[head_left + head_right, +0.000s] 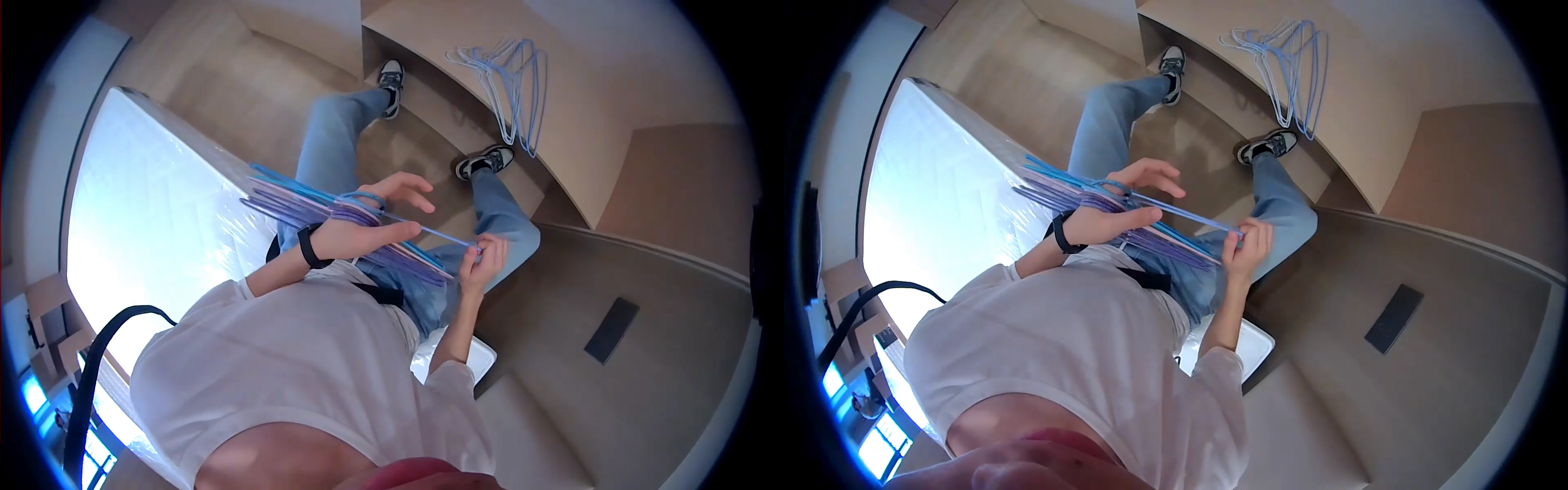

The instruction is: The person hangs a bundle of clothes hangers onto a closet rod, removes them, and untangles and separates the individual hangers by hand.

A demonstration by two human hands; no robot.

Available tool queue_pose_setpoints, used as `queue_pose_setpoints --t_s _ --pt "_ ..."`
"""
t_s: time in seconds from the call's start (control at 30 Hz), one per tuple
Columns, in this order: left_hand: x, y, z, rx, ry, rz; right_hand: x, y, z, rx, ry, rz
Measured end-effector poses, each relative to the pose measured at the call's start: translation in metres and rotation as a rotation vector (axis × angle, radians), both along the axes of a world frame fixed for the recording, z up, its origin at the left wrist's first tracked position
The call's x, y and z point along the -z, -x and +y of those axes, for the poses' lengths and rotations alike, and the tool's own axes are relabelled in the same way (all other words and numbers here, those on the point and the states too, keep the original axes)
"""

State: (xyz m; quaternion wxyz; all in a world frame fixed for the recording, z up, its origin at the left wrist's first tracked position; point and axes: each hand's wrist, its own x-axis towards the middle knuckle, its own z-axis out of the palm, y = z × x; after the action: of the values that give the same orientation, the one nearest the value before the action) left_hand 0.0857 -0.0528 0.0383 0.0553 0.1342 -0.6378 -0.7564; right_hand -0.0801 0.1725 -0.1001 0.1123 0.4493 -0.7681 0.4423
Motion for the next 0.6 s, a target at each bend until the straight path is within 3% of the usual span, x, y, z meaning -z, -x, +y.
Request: queue_pose_setpoints --t_s 0.13,0.23,0.4,0.53,0.6 --pt "0.018 0.001 -0.002 0.042 -0.121 0.045 0.015 -0.007 -0.004 0.19 0.109 0.038" --pt "0.019 0.006 0.002 -0.022 -0.038 0.094 0.019 -0.02 0.0 0.268 0.091 -0.046" --pt "0.015 0.01 0.02 0.008 -0.082 0.178 0.037 -0.023 0.008 0.156 0.112 -0.206" --pt "0.0 0.006 0.005 0.105 0.231 0.249 0.038 -0.025 -0.002 0.015 0.057 -0.325" --pt "-0.007 0.002 0.002 -0.001 0.091 0.275 0.031 -0.028 -0.015 0.008 0.039 -0.319"
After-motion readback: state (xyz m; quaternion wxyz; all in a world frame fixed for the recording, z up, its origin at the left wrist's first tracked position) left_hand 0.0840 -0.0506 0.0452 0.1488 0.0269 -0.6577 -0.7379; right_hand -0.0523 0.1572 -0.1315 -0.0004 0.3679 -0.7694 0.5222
